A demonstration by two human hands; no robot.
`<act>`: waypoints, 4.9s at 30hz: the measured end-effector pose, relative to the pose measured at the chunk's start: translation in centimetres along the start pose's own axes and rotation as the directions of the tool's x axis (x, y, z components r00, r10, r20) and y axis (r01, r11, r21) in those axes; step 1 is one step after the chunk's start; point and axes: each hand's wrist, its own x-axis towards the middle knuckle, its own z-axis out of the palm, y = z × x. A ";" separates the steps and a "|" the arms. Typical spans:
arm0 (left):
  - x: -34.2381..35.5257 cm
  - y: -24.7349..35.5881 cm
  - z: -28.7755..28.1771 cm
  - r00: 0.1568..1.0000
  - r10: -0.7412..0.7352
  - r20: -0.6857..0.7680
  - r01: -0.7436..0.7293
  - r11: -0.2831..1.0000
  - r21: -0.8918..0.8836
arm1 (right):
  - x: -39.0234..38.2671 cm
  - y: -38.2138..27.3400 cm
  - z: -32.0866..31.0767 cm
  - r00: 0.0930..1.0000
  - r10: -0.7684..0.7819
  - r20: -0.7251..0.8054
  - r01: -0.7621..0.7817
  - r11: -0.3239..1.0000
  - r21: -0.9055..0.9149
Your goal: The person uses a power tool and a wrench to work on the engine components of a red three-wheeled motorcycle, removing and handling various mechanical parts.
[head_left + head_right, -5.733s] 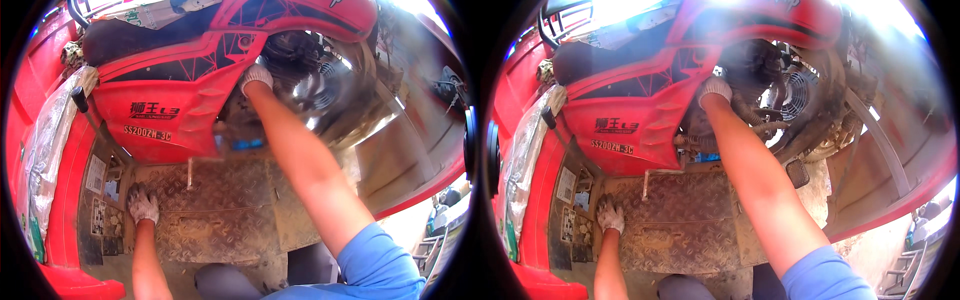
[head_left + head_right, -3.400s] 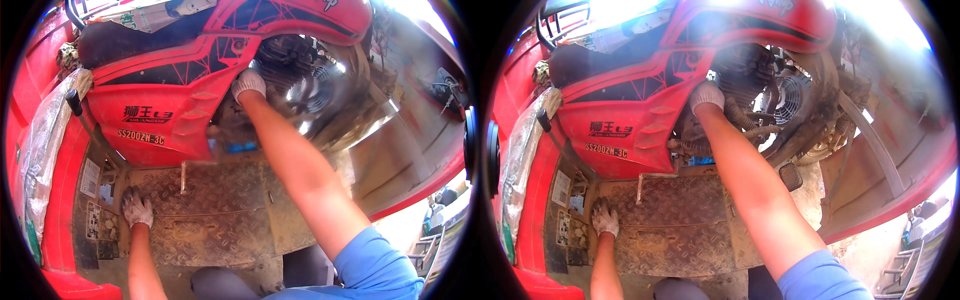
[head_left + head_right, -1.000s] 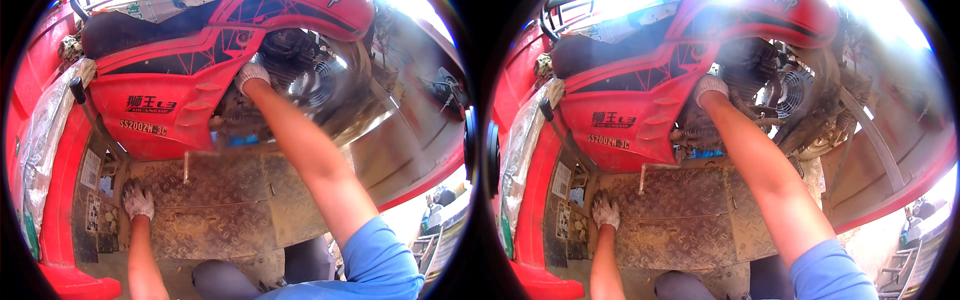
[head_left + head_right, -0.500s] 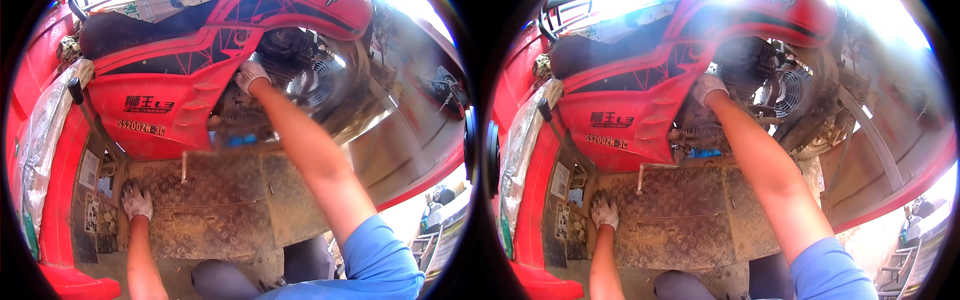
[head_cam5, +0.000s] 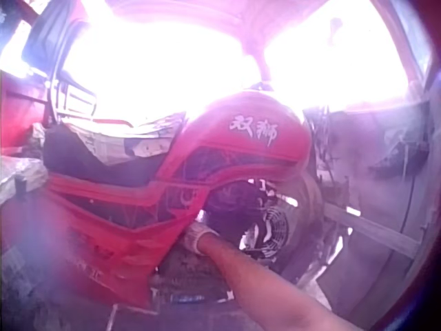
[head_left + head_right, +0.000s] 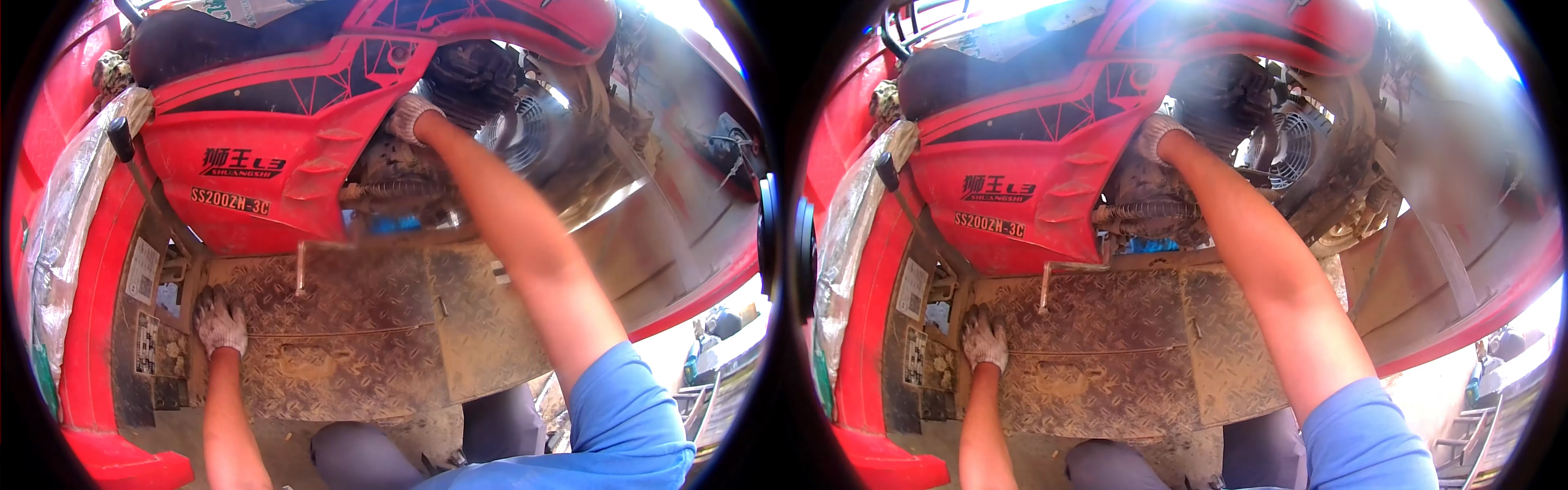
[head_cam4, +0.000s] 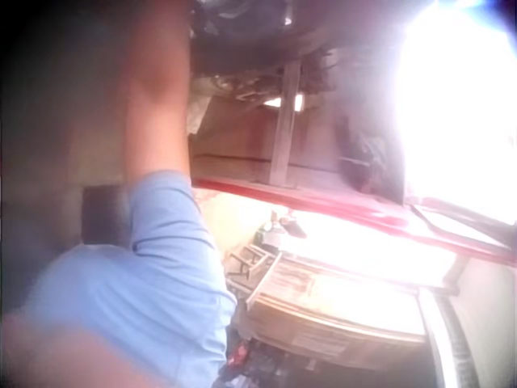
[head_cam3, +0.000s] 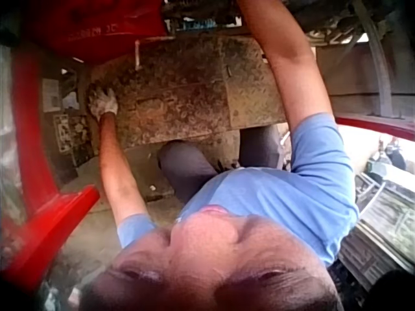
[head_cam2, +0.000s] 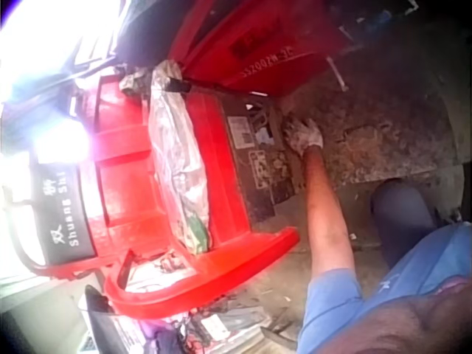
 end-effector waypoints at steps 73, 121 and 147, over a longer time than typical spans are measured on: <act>13.8 42.6 -18.4 0.880 0.471 -0.065 -0.476 0.872 -0.114 | -23.5 24.9 3.8 0.011 1.000 0.006 -0.575 0.001 0.818; 17.4 44.8 -18.9 0.805 0.588 0.077 -0.586 0.770 0.251 | -22.9 25.8 2.9 -0.028 0.991 -0.129 -0.555 0.092 0.826; 16.6 47.9 -19.8 0.884 -0.001 0.468 -0.156 0.942 0.297 | -24.5 20.1 6.7 -0.048 0.999 0.023 -0.642 -0.048 0.765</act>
